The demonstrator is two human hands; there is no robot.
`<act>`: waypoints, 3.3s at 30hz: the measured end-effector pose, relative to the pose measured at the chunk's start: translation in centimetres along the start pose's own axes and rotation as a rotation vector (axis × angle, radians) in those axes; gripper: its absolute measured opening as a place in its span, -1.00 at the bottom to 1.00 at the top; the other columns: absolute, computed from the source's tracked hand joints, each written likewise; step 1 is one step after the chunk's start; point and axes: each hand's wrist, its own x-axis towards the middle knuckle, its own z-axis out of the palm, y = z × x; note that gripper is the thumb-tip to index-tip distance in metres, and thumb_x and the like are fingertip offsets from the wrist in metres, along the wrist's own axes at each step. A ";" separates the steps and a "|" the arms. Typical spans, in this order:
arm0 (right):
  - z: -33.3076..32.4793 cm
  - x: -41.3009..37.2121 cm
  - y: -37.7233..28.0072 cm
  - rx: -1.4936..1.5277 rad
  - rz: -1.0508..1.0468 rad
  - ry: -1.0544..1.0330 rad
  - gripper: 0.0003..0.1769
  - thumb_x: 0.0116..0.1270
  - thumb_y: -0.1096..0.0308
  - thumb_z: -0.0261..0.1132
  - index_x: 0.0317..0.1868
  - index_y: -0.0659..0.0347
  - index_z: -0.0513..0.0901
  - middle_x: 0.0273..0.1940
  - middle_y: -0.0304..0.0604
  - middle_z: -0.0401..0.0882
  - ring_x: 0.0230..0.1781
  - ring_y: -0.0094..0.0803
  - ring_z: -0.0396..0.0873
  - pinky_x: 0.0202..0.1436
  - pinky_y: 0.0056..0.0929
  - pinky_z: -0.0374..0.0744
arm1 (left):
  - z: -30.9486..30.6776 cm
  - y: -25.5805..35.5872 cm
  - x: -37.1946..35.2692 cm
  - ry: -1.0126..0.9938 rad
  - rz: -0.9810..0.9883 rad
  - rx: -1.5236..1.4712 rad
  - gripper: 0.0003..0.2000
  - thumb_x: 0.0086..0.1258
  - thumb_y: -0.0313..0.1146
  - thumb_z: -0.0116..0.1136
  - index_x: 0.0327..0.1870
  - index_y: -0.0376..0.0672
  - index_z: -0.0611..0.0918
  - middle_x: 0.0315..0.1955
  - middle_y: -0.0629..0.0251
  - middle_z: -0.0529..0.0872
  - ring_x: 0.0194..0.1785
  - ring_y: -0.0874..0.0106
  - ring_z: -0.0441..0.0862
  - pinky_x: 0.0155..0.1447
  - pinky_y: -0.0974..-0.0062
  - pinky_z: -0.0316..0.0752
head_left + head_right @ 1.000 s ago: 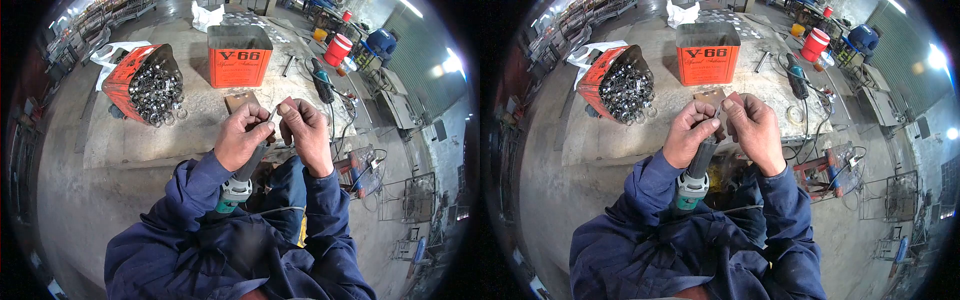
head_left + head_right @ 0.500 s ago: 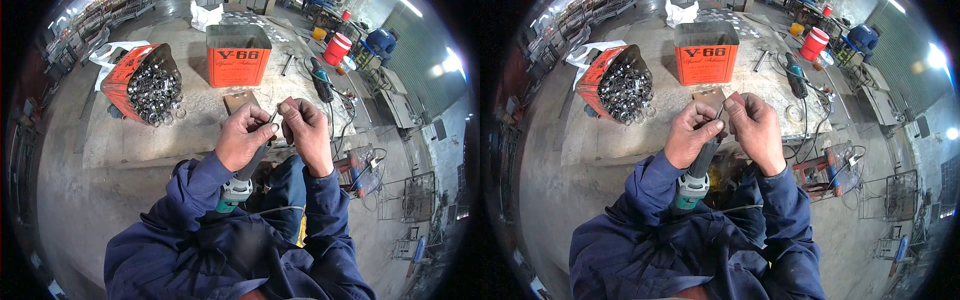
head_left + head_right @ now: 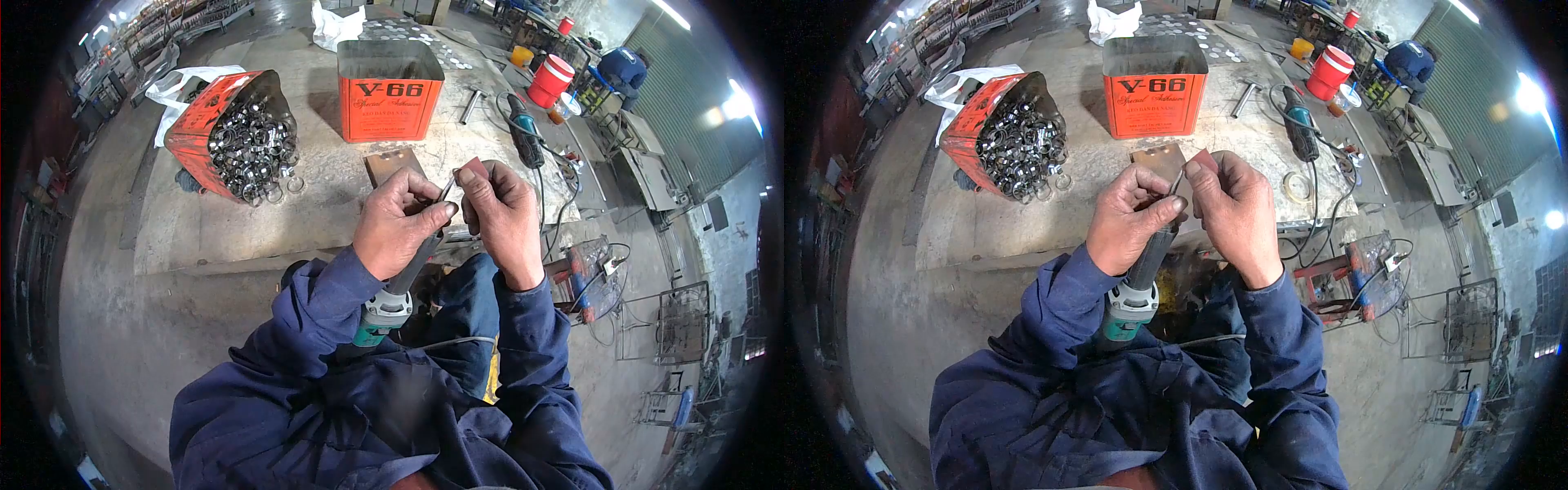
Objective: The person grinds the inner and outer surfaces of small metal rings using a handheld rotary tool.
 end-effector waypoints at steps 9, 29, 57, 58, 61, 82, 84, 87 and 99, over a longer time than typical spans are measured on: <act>-0.2 0.0 -0.6 -0.179 -0.037 0.037 -0.70 0.28 0.25 0.21 -0.44 0.36 0.54 -0.71 -0.22 0.45 -0.68 -0.57 0.40 -0.57 -0.50 0.36 | 0.3 -0.3 -0.1 0.039 0.013 0.036 -0.81 0.25 -0.58 0.20 -0.22 -0.24 0.44 -0.33 0.27 0.62 -0.25 0.56 0.61 -0.15 0.59 0.55; -1.6 0.5 -1.0 -0.331 -0.057 -0.101 -0.68 0.22 0.23 0.21 -0.45 0.40 0.59 -0.72 -0.16 0.44 -0.70 -0.52 0.40 -0.55 -0.43 0.38 | 1.7 -0.3 -0.1 0.140 0.112 0.086 -0.82 0.14 -0.55 0.29 -0.33 -0.29 0.49 -0.47 0.29 0.62 -0.38 0.63 0.56 -0.30 0.61 0.49; -2.6 -0.3 -2.1 -0.258 0.047 -0.250 -0.77 0.28 0.30 0.25 -0.35 0.34 0.59 -0.65 -0.28 0.47 -0.65 -0.67 0.39 -0.58 -0.56 0.36 | 2.2 -0.6 -0.7 0.183 0.191 0.176 -0.78 0.08 -0.55 0.32 -0.31 -0.26 0.49 -0.48 0.25 0.64 -0.40 0.57 0.62 -0.32 0.57 0.50; -2.8 -0.1 -2.1 -0.276 0.038 -0.290 -0.78 0.28 0.29 0.25 -0.34 0.33 0.59 -0.65 -0.28 0.47 -0.64 -0.67 0.38 -0.57 -0.55 0.37 | 2.2 -0.8 -0.6 0.178 0.195 0.201 -0.78 0.08 -0.54 0.33 -0.32 -0.25 0.50 -0.49 0.26 0.64 -0.40 0.59 0.60 -0.33 0.58 0.50; -3.3 0.4 -2.0 -0.335 0.021 -0.357 -0.80 0.28 0.29 0.25 -0.32 0.29 0.60 -0.65 -0.32 0.44 -0.62 -0.66 0.35 -0.54 -0.54 0.35 | 2.0 -0.9 -0.6 0.142 0.162 0.170 -0.77 0.11 -0.58 0.31 -0.30 -0.25 0.47 -0.46 0.32 0.61 -0.37 0.64 0.56 -0.29 0.63 0.49; -4.2 2.7 0.1 0.027 -0.069 -0.685 -0.79 0.23 0.26 0.33 -0.22 0.22 0.61 -0.44 -0.43 0.51 -0.48 -0.74 0.37 -0.46 -0.71 0.34 | 1.0 -0.1 -2.1 0.007 0.038 0.171 -0.80 0.32 -0.34 0.21 -0.26 -0.29 0.51 -0.42 0.37 0.59 -0.34 0.63 0.50 -0.26 0.63 0.44; -4.3 3.3 0.1 0.036 -0.082 -0.729 -0.79 0.22 0.27 0.34 -0.22 0.22 0.61 -0.44 -0.42 0.52 -0.47 -0.73 0.38 -0.45 -0.70 0.36 | 0.7 0.1 -1.9 -0.049 0.004 0.199 -0.84 0.34 -0.39 0.18 -0.23 -0.27 0.49 -0.37 0.34 0.60 -0.28 0.62 0.53 -0.20 0.66 0.46; -3.9 3.6 0.1 0.125 -0.092 -0.789 -0.81 0.21 0.29 0.35 -0.27 0.23 0.61 -0.47 -0.41 0.51 -0.46 -0.71 0.42 -0.42 -0.68 0.40 | 0.6 0.7 -1.7 -0.149 -0.021 0.043 -0.84 0.34 -0.40 0.18 -0.24 -0.28 0.49 -0.36 0.34 0.61 -0.32 0.60 0.54 -0.24 0.64 0.47; -3.5 3.3 -0.3 0.175 -0.108 -0.787 -0.76 0.16 0.30 0.39 -0.25 0.27 0.62 -0.45 -0.35 0.56 -0.44 -0.69 0.47 -0.40 -0.67 0.44 | 0.4 0.6 -2.9 -0.013 0.070 0.151 -0.79 0.34 -0.30 0.18 -0.29 -0.28 0.50 -0.48 0.37 0.55 -0.34 0.64 0.46 -0.25 0.63 0.41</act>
